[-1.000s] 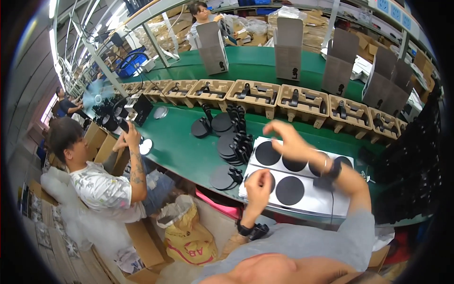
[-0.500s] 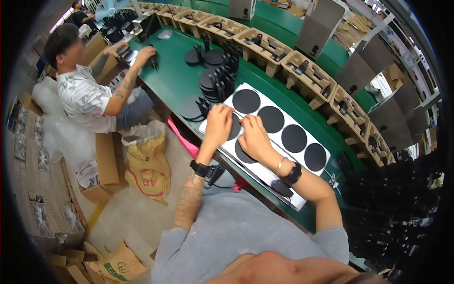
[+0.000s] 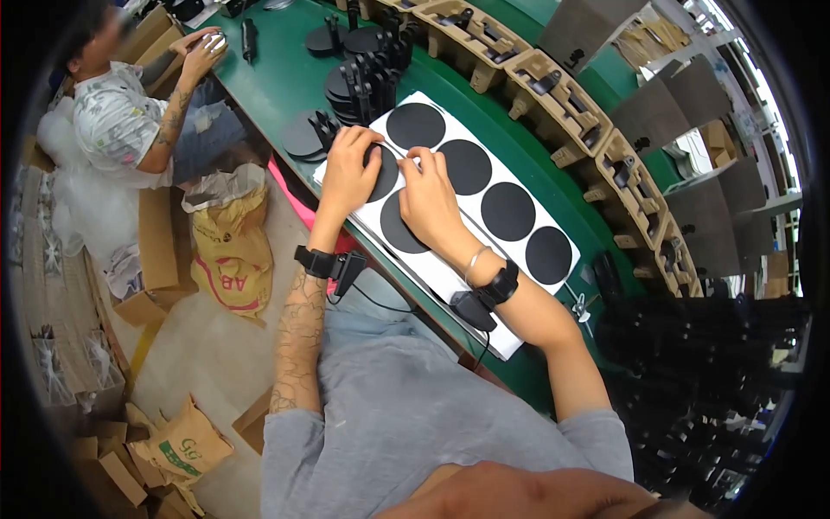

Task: The person peels a circular adhesive pad from a sheet by hand, presses it onto the base of a black plastic stand, and places the completed stand into a cardboard tray, repeating the process for several units.

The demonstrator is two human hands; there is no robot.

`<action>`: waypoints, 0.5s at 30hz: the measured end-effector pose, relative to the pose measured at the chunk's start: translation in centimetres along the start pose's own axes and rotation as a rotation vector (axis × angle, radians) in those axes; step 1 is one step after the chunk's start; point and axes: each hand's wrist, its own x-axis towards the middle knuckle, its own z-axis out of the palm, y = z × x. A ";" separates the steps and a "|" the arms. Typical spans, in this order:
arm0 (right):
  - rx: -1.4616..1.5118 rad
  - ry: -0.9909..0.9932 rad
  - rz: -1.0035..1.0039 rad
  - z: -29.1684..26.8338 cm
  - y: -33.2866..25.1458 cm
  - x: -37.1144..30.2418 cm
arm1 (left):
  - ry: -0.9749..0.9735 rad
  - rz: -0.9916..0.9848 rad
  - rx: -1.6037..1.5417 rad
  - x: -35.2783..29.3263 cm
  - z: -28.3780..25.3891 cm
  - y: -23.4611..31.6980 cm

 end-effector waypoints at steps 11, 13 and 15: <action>-0.077 -0.085 -0.125 1.9 -0.9 -1.3 | 0.038 -0.056 0.027 -1.5 0.1 -0.5; -0.102 -0.089 -0.129 2.6 -1.0 -1.2 | 0.011 -0.059 0.065 -1.8 -0.1 -1.0; -0.057 -0.117 -0.132 2.6 -0.8 -1.0 | -0.002 -0.079 0.057 -2.0 -0.2 -1.1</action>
